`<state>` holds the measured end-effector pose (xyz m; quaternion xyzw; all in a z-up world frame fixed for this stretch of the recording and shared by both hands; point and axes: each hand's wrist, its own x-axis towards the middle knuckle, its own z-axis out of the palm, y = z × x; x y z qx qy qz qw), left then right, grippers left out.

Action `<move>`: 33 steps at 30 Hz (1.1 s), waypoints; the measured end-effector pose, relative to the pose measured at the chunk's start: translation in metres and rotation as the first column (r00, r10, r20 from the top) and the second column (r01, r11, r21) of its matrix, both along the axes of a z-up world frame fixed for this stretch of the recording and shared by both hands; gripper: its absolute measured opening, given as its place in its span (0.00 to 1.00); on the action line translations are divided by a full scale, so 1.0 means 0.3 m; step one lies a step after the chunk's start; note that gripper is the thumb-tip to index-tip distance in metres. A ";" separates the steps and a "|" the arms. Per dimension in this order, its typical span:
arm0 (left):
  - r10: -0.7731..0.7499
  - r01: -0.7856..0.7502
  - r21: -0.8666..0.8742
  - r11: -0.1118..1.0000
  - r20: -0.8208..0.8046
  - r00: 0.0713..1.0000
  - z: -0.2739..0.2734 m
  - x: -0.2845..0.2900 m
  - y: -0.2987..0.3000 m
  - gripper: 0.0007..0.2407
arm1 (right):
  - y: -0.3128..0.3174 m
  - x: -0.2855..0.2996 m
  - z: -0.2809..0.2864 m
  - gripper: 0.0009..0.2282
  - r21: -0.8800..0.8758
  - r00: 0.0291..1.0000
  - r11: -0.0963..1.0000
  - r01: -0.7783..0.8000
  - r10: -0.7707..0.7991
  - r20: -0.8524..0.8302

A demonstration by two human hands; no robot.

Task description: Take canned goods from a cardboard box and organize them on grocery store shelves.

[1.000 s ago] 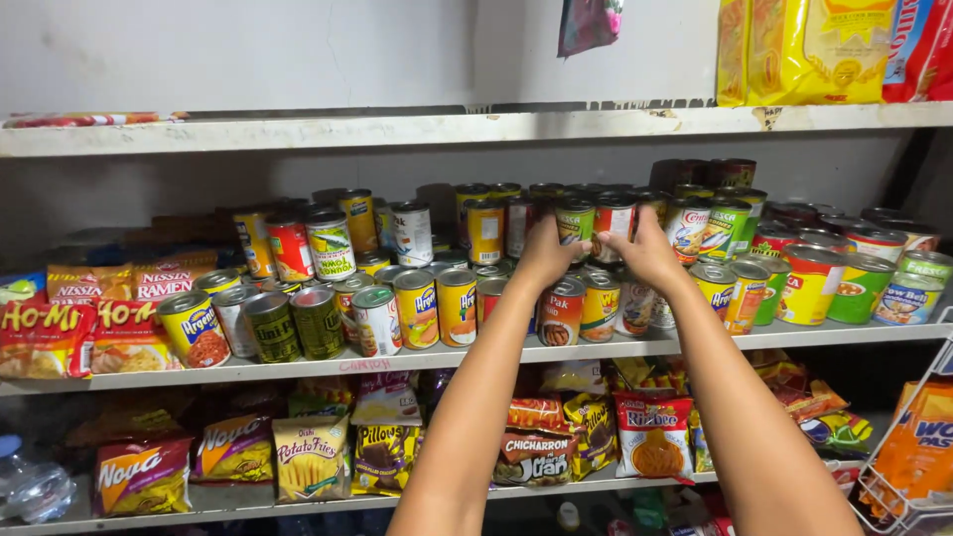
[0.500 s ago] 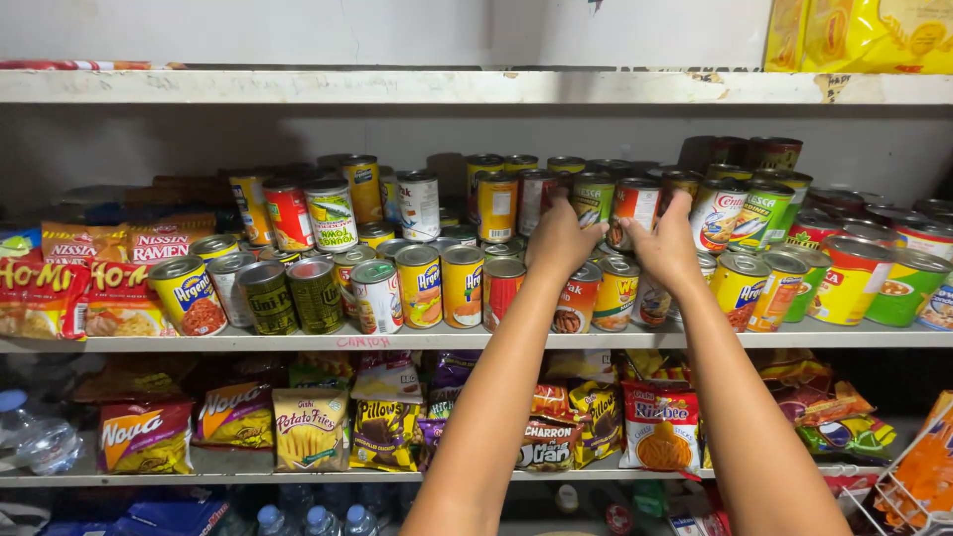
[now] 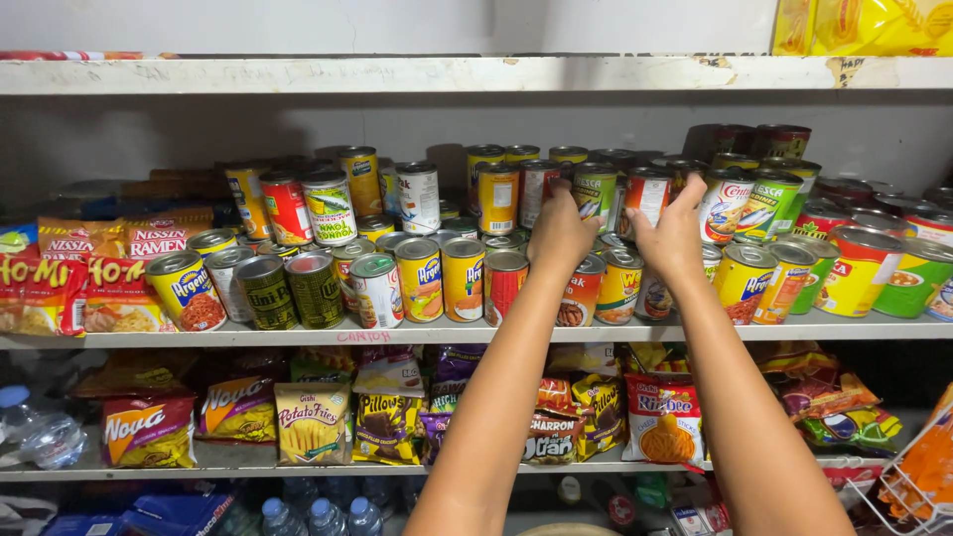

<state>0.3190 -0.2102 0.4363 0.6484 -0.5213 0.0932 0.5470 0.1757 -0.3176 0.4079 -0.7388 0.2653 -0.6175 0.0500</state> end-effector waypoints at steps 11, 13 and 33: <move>0.027 -0.014 -0.174 0.985 0.073 0.997 -0.051 0.042 -0.080 0.13 | 0.083 -0.002 0.013 0.39 -0.181 0.998 0.981 0.068 -0.070 -0.002; -0.011 0.020 -0.139 0.990 0.071 0.997 -0.072 0.055 -0.106 0.07 | 0.091 -0.004 0.010 0.38 -0.185 0.998 0.980 0.067 -0.069 -0.003; -0.710 0.724 -0.204 0.659 0.152 0.688 -0.550 -0.552 0.451 0.10 | 0.690 -0.646 -0.662 0.06 0.379 0.877 0.796 -0.473 0.383 0.290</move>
